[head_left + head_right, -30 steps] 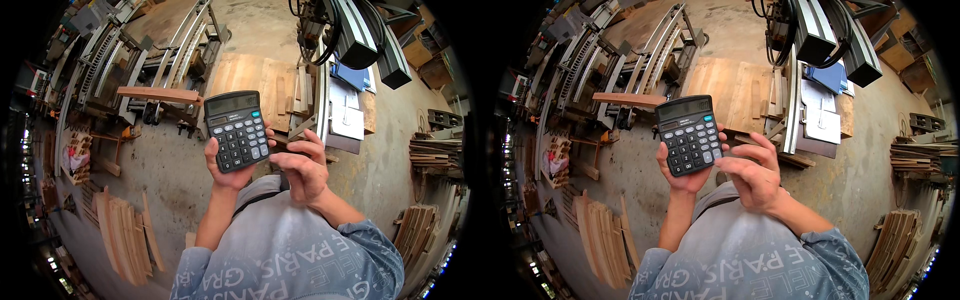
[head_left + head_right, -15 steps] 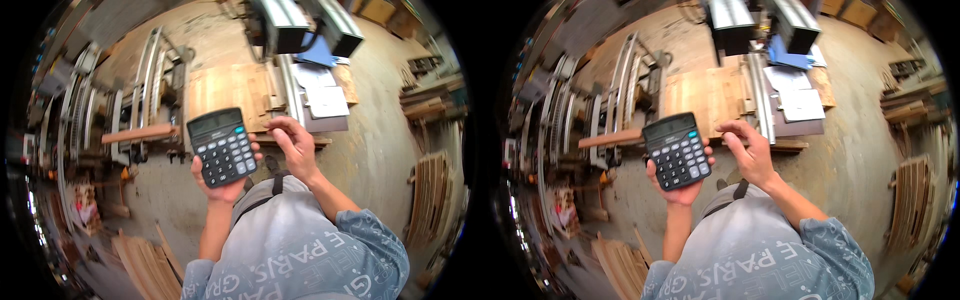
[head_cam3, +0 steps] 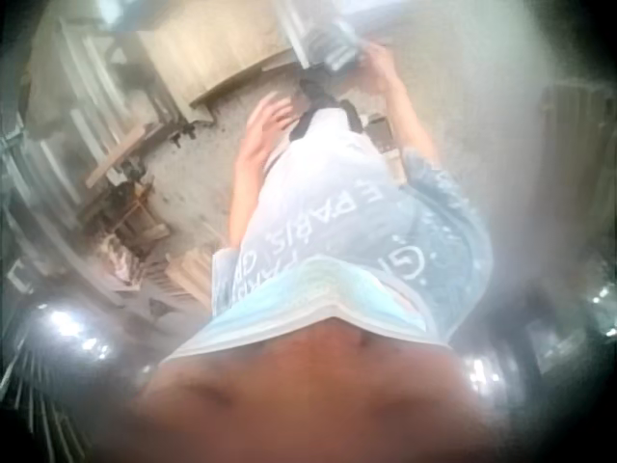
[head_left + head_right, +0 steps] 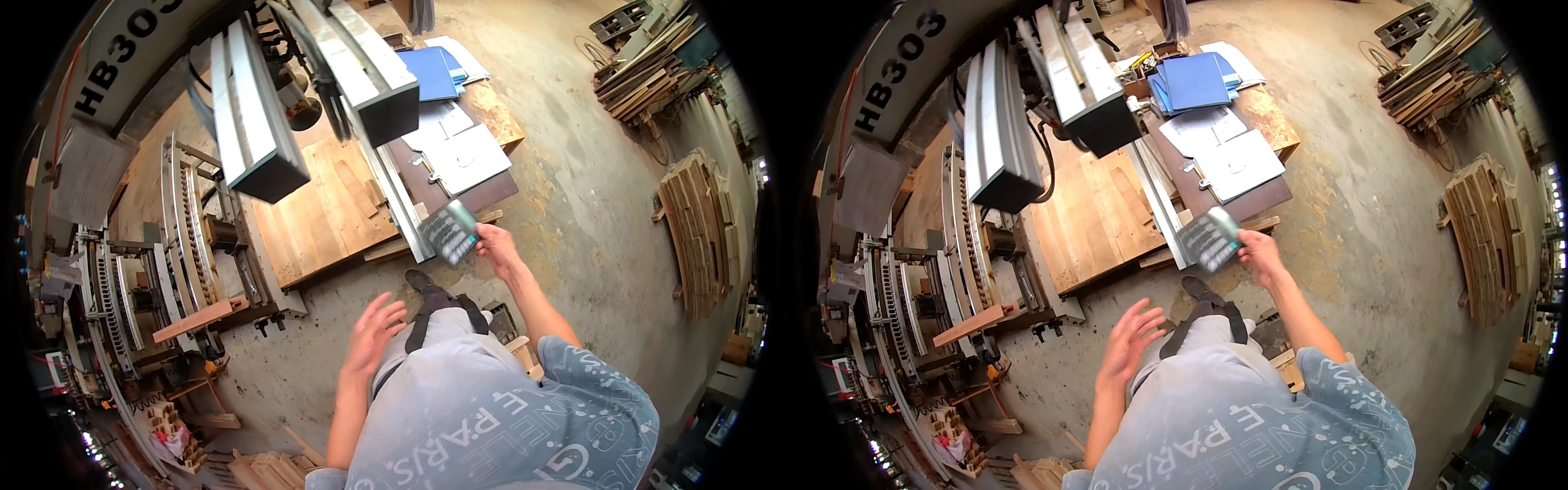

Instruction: The person measures a wooden plank with a tape measure, then uses a caliper to measure the holes. They operate a machine to process the wood, pick up and inspect the finished piece, and use a calculator. The person then places the wood on a stack and adjusts a machine component.

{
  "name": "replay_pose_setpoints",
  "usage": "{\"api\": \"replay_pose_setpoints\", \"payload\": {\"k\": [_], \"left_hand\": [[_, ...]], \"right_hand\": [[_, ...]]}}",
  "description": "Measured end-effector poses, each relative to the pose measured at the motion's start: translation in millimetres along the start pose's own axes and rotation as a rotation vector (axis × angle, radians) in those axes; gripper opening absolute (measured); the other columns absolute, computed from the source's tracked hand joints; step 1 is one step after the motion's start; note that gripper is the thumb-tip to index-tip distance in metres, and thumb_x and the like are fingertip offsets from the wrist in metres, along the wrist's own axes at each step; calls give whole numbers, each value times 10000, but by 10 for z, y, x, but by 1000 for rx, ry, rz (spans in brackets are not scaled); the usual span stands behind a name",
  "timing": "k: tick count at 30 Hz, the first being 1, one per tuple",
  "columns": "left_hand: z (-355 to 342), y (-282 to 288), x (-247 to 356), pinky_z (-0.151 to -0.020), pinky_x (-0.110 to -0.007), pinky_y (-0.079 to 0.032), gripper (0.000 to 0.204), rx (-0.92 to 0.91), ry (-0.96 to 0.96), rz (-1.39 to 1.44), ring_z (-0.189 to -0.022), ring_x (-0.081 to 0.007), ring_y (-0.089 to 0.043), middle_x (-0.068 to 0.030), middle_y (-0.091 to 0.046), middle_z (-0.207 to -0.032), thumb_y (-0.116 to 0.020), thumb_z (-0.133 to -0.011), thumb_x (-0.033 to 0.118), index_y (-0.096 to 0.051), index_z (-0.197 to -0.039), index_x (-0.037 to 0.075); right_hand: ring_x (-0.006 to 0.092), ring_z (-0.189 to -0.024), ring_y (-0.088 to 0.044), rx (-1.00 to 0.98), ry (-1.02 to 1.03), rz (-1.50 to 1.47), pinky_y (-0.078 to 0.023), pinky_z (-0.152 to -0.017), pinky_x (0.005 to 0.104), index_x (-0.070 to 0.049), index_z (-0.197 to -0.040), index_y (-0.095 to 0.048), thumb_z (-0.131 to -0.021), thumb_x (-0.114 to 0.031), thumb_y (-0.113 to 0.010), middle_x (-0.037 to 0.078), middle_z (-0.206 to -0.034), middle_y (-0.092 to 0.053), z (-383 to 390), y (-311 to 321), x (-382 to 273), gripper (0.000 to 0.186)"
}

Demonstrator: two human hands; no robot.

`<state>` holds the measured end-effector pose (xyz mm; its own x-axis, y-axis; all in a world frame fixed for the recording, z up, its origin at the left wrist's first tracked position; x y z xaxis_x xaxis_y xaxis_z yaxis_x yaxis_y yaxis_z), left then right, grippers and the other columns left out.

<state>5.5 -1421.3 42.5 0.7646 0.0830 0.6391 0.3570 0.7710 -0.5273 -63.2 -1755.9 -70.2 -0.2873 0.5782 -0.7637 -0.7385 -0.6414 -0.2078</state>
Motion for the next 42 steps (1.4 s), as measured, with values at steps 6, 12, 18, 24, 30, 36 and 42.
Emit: {"api": "replay_pose_setpoints", "payload": {"k": [6,12,18,24,30,36,42], "left_hand": [[313,1455,-746,-992,-428,-530,467,497,-28,67,-1139,-282,-645,-201,-649,-1252,-599,-1025,280,-514,-1386,-4],[1577,2833,-2168,-804,-376,-577,338,1059,188,82,-963,-244,-689,-160,-697,-1106,-614,-1002,241,-575,-1263,30],[2724,2633,-3475,-668,-380,-566,205,1263,267,211,-827,-206,-691,-102,-703,-957,-600,-953,166,-657,-1108,44],[2056,1636,-4437,-737,-361,-547,176,1072,391,246,-850,-203,-677,-94,-711,-932,-574,-941,126,-701,-1036,50],[2168,2688,-4678,-779,-346,-532,184,1053,164,-116,-866,-191,-662,-87,-716,-939,-569,-948,131,-713,-1033,51],[2202,3820,-4505,-764,-330,-524,185,1149,-39,212,-862,-175,-657,-79,-716,-941,-578,-952,130,-716,-1046,49],[3035,4810,-3471,-625,-282,-510,188,1226,-57,448,-789,-144,-661,-72,-708,-924,-597,-966,129,-694,-1100,41]], "right_hand": [[83,-585,-602,384,-181,-66,-453,-462,227,-72,-927,-655,-977,-160,-676,12,-735,-659,-1440,1162,819,104],[134,-651,-646,308,-251,-270,-546,-530,247,-42,-974,-630,-1025,-159,-584,77,-839,-708,-2838,1307,952,136],[214,-676,-645,115,-227,-45,-576,-585,324,-12,-963,-629,-1034,-163,-548,109,-830,-670,-2931,1018,1176,185],[232,-588,-549,-24,-510,714,-447,-518,369,13,-907,-693,-961,-185,-524,132,-741,-628,-2409,1949,2735,266],[248,-700,-621,-330,-357,1172,-528,-667,400,-68,-922,-736,-900,-208,-622,76,-767,-659,-993,659,3438,182],[236,-690,-671,-514,172,1291,-566,-678,373,-31,-914,-770,-809,-97,-697,64,-782,-714,-1163,-827,3121,143],[131,-591,-594,-464,-287,888,-412,-466,262,-47,-822,-670,-892,-47,-606,70,-700,-636,-497,-2191,3484,94]]}}
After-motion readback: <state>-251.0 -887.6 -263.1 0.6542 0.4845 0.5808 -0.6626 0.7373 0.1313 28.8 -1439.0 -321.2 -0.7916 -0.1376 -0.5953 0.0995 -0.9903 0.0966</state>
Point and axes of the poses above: each hand's wrist, its own z-axis away from the middle knuckle, its own y-axis out of the back of the hand, x = y × z, the point moved 9 cm from there along -z, towards the middle knuckle
